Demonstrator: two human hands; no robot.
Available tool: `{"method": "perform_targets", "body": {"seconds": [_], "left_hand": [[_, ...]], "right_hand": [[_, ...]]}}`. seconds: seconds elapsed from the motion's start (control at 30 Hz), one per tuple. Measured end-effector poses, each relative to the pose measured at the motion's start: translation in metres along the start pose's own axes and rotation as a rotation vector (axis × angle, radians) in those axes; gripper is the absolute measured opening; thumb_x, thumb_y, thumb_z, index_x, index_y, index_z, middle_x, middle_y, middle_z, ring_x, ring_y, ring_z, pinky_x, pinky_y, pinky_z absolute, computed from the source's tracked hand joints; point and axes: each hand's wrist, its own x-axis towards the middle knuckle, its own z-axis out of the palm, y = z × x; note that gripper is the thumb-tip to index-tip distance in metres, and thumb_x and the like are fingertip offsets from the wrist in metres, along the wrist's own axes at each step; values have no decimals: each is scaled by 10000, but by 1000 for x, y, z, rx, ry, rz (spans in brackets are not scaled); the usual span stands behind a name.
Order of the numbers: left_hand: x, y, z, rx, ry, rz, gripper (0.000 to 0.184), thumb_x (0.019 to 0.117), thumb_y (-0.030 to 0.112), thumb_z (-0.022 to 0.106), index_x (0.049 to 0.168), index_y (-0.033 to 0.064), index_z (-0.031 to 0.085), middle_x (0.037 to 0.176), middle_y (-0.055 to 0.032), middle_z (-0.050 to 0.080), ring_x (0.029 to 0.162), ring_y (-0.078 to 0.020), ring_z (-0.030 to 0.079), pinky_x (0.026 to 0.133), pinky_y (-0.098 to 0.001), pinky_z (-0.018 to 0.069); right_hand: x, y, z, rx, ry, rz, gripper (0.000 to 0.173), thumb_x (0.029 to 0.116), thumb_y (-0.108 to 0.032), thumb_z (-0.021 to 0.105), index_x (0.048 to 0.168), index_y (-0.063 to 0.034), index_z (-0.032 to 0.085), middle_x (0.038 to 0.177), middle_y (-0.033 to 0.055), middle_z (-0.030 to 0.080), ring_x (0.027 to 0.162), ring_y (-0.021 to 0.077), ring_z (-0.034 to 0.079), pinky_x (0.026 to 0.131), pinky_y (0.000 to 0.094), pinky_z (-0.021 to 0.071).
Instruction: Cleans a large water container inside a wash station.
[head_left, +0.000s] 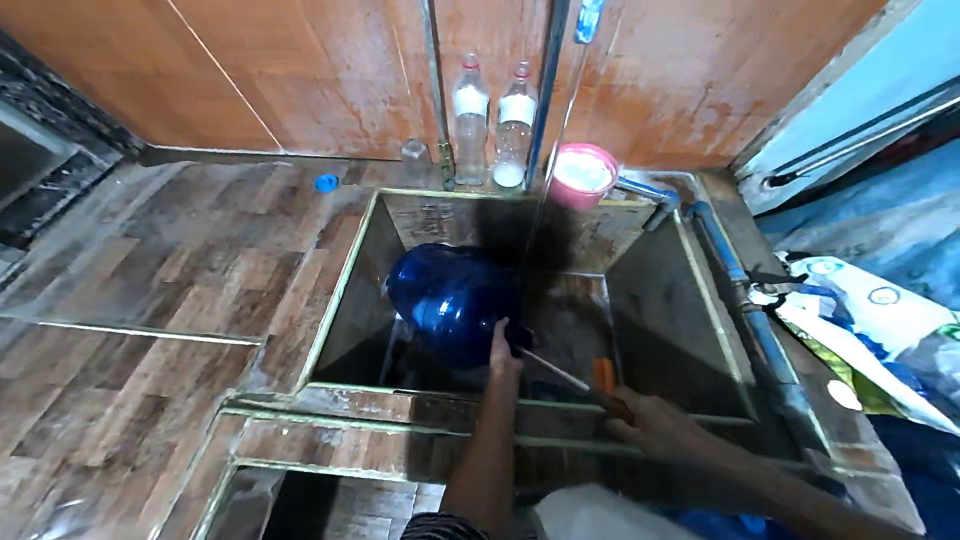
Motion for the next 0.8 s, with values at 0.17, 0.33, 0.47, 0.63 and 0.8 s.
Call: {"method": "perform_targets", "body": {"seconds": [0.17,0.33,0.47,0.63,0.8], "left_hand": [[-5,13,18,-12,-124,-83,507,1072,483,399,1360,74,478,1123,-179,626,904,-273,652,748,-408,572],[6,1,1,268,-119,-166,466,1054,375,536,1371,34,533,1212,-190,627,1031,-292,626,864,-493,537],[-7,27,-9,118,-63,-70,276,1054,278,507,1176,41,576,940,-109,608,787,-195,595,697,-373,525],[-3,45,-24,-108,-233,132,602,1085,528,227,1082,55,599,807,-93,686,686,-178,683,606,-330,584],[-6,47,-31,232,-33,-130,431,1057,369,526,1336,42,550,1159,-160,635,994,-249,622,853,-448,530]], "right_hand": [[35,-45,10,-257,297,71,387,1103,-186,413,1406,43,494,1247,307,649,1110,478,674,931,585,527],[102,-84,10,-352,-12,60,428,1061,-85,466,1466,44,419,1340,313,594,1218,496,610,987,627,497],[132,-108,-7,104,-78,-79,374,1073,-243,528,1316,35,583,1165,258,662,1059,376,665,932,520,532],[128,-142,12,1244,-191,-61,350,1120,-236,331,861,-97,521,553,-46,440,397,4,393,371,139,349],[122,-148,3,-89,-114,-4,489,1065,-294,515,1405,56,499,1339,298,602,1269,447,590,1058,602,459]]}}
